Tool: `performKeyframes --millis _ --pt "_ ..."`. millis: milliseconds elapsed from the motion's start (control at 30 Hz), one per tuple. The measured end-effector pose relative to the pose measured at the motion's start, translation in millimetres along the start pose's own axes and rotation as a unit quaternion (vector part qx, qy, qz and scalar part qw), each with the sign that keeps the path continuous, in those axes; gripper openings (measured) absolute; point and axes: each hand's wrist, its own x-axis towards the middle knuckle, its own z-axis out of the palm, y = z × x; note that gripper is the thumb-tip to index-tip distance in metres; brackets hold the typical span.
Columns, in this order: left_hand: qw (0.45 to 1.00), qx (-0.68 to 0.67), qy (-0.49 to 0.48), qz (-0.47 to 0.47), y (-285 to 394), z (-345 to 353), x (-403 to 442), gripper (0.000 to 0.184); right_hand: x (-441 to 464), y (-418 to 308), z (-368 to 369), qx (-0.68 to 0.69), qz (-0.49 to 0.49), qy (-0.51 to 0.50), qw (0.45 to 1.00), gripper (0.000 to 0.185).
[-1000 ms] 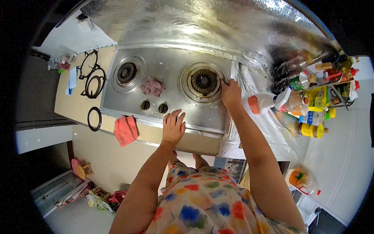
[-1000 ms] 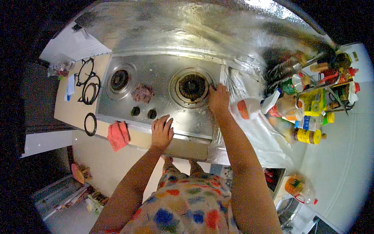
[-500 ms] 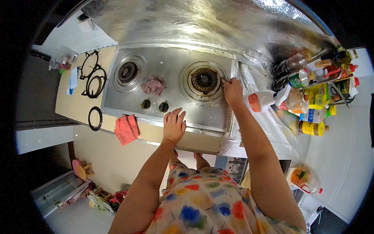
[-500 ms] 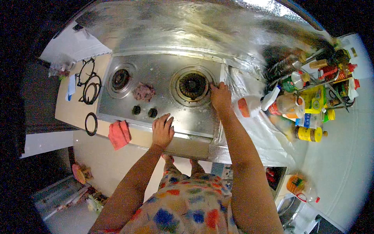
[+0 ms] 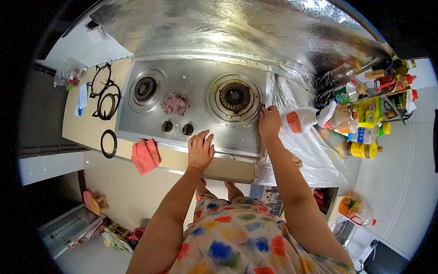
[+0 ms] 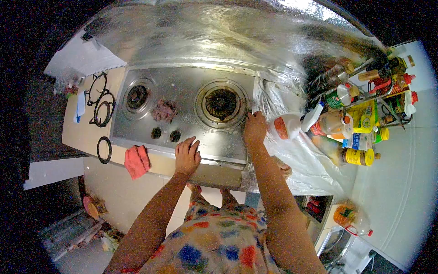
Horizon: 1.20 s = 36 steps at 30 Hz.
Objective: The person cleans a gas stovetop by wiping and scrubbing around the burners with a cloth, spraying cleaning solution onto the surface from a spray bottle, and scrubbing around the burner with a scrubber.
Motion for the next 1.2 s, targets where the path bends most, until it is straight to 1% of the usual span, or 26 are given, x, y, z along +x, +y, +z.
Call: performKeyframes --millis 33,133,233,333,433,533,633,733,767,867,967,1067,1167,1200 --pt "1.0 -0.001 -0.004 -0.001 0 0 0 0.043 0 -2 0 -0.014 -0.002 0.0 1.0 0.02" --pt "1.0 -0.003 0.002 0.003 0 -1 0 0.043 8 -2 5 -0.008 0.001 0.015 1.0 0.026" --pt "1.0 0.007 -0.003 0.002 1 -2 0 0.044 40 5 19 0.028 0.104 -0.033 0.994 0.027" --pt "1.0 0.005 0.006 0.006 2 -3 1 0.044 48 12 25 0.09 0.143 -0.055 0.984 0.032" --pt "1.0 0.008 0.008 0.004 3 -2 0 0.044 18 10 8 0.017 0.058 -0.077 0.995 0.033" --pt "1.0 0.008 0.003 -0.001 4 -4 1 0.044 9 10 8 0.029 0.048 -0.044 0.997 0.031" --pt "1.0 0.006 0.006 0.003 2 -2 1 0.044 42 15 25 0.039 0.094 -0.027 0.994 0.027" --pt "1.0 -0.012 -0.001 -0.004 4 -2 0 0.043 62 17 26 0.038 0.024 -0.026 0.999 0.029" --pt "1.0 -0.004 -0.002 -0.005 4 -3 0 0.044 64 16 25 0.037 0.051 -0.053 0.997 0.025" --pt "1.0 0.009 -0.002 -0.005 3 -3 1 0.044 42 27 29 0.039 0.108 -0.074 0.991 0.023" --pt "1.0 0.004 0.001 -0.003 3 -1 0 0.044 26 25 17 0.026 0.043 -0.061 0.997 0.024" --pt "1.0 -0.001 0.0 -0.003 2 -2 0 0.044 50 13 11 0.005 0.069 -0.06 0.996 0.023" --pt "1.0 0.002 -0.001 -0.006 2 -1 -2 0.043 64 15 17 0.008 0.047 -0.074 0.996 0.025" --pt "1.0 0.002 0.002 -0.005 2 0 -1 0.043 60 18 22 0.008 0.062 -0.078 0.995 0.025"
